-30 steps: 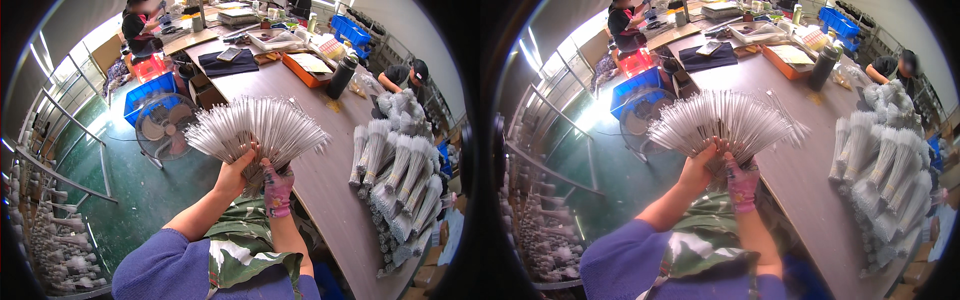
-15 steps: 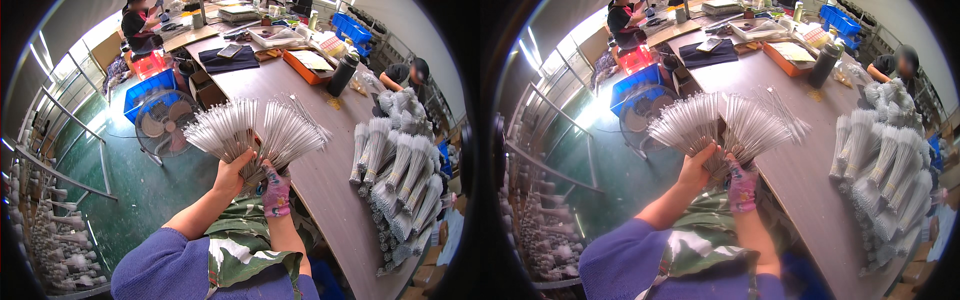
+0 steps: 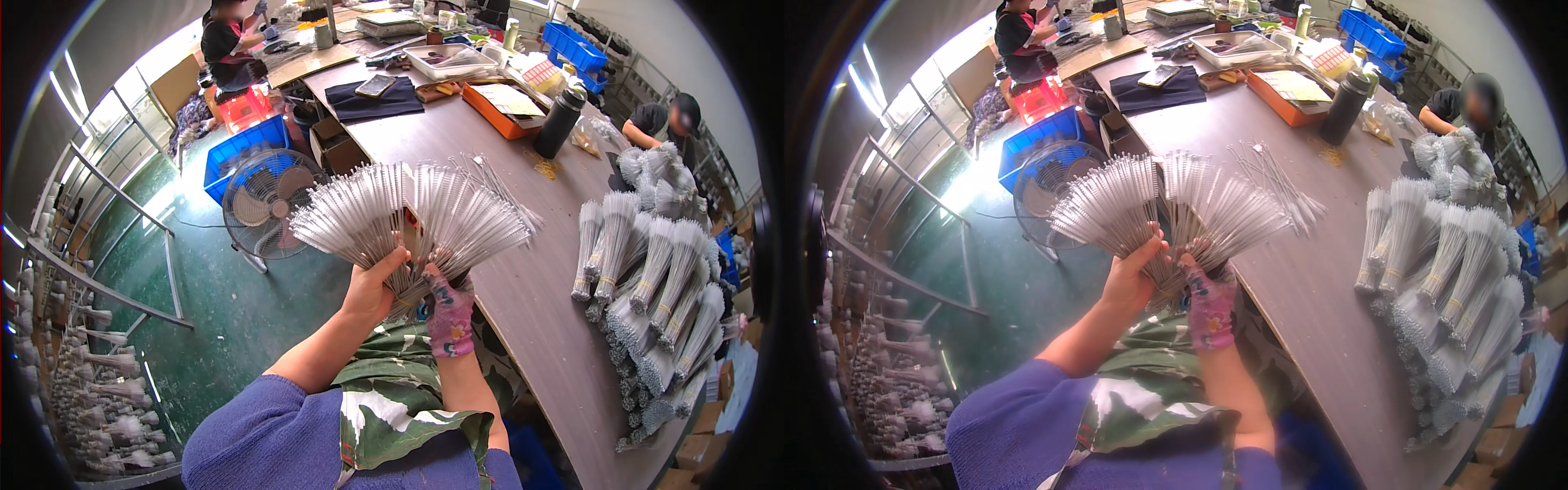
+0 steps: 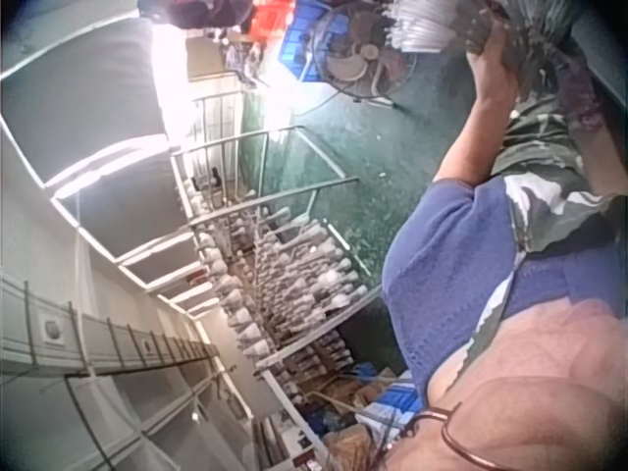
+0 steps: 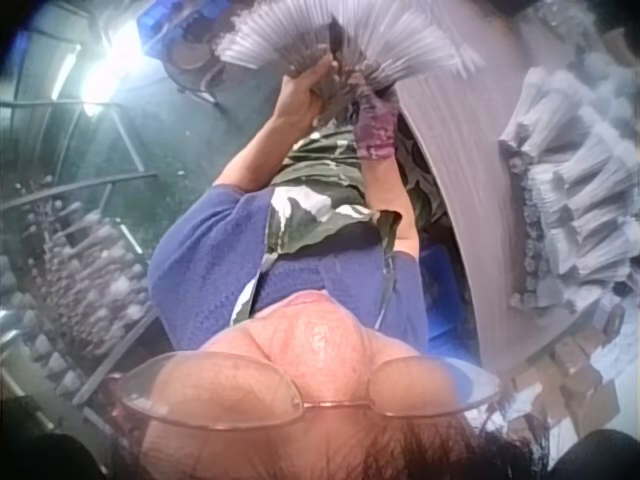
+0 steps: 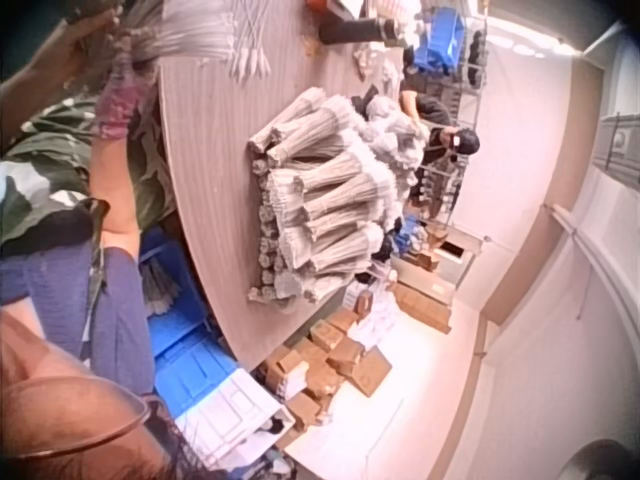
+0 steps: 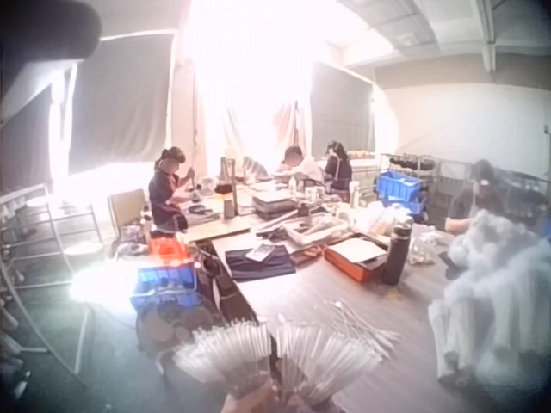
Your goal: Trimming and organizing bundles of plastic brush bristles at a manufacturing workstation using pliers.
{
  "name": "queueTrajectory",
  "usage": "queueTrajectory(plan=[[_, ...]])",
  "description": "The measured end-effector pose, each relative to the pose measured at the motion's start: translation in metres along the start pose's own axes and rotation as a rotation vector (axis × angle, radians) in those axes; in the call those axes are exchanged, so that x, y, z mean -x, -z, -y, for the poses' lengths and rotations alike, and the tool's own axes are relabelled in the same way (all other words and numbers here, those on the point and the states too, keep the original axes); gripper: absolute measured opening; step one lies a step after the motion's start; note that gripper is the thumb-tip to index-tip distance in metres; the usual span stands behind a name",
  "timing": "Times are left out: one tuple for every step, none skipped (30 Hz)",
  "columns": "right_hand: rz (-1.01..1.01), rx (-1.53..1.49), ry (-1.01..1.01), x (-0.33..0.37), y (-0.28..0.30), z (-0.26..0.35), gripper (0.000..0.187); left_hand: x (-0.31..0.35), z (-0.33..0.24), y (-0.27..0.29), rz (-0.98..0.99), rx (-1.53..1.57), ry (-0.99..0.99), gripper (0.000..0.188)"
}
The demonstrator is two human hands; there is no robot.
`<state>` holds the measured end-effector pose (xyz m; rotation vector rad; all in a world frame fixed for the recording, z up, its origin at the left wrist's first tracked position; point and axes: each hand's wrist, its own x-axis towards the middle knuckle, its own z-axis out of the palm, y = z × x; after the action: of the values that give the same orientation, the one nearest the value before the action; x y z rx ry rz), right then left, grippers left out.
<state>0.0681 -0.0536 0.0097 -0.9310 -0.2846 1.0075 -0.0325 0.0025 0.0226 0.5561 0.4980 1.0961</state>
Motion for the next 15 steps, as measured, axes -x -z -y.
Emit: queueTrajectory(plan=[[0.065, 0.002, 0.018, -0.001, 0.002, 0.000, 0.029, 0.004, -0.002, -0.004, 0.067, -0.034, 0.025, 0.033], [0.132, 0.003, 0.036, -0.002, 0.003, 0.001, 0.030, 0.007, -0.003, -0.007, 0.133, -0.069, 0.049, 0.034], [0.130, 0.002, 0.038, -0.003, 0.005, 0.004, 0.030, 0.008, 0.001, -0.003, 0.135, -0.070, 0.050, 0.034], [0.176, 0.075, 0.029, -0.005, 0.007, 0.010, 0.031, 0.008, 0.008, 0.004, 0.215, -0.121, 0.076, 0.037], [0.219, 0.147, 0.018, -0.006, 0.008, 0.014, 0.032, 0.009, 0.011, 0.006, 0.292, -0.172, 0.103, 0.040], [0.215, 0.146, 0.017, -0.007, 0.008, 0.017, 0.032, 0.008, 0.018, 0.004, 0.227, -0.212, 0.046, 0.039], [0.229, 0.156, 0.004, -0.010, 0.007, 0.019, 0.031, 0.007, 0.018, 0.006, 0.227, -0.213, 0.050, 0.039], [0.242, 0.168, -0.009, -0.012, 0.007, 0.022, 0.030, 0.005, 0.015, -0.001, 0.185, -0.219, 0.073, 0.035], [0.237, 0.168, -0.008, -0.014, 0.007, 0.020, 0.030, 0.003, 0.014, -0.005, 0.143, -0.225, 0.095, 0.031], [0.230, 0.129, 0.026, -0.016, 0.006, 0.016, 0.029, 0.000, 0.016, -0.003, 0.143, -0.165, 0.076, 0.024], [0.224, 0.090, 0.062, -0.017, 0.003, 0.013, 0.029, -0.001, 0.016, -0.004, 0.144, -0.165, 0.079, 0.024], [0.152, 0.116, 0.046, -0.013, 0.001, 0.013, 0.028, -0.001, 0.015, -0.005, 0.096, -0.124, 0.056, 0.022], [0.150, 0.116, 0.047, -0.011, -0.002, 0.011, 0.028, -0.001, 0.014, -0.007, 0.048, -0.084, 0.034, 0.021], [0.121, 0.042, 0.038, -0.008, -0.004, 0.009, 0.026, -0.001, 0.010, -0.005, 0.051, 0.020, 0.096, 0.018], [0.093, -0.032, 0.029, -0.006, -0.006, 0.008, 0.023, -0.003, 0.009, -0.001, 0.050, 0.018, 0.097, 0.018]])
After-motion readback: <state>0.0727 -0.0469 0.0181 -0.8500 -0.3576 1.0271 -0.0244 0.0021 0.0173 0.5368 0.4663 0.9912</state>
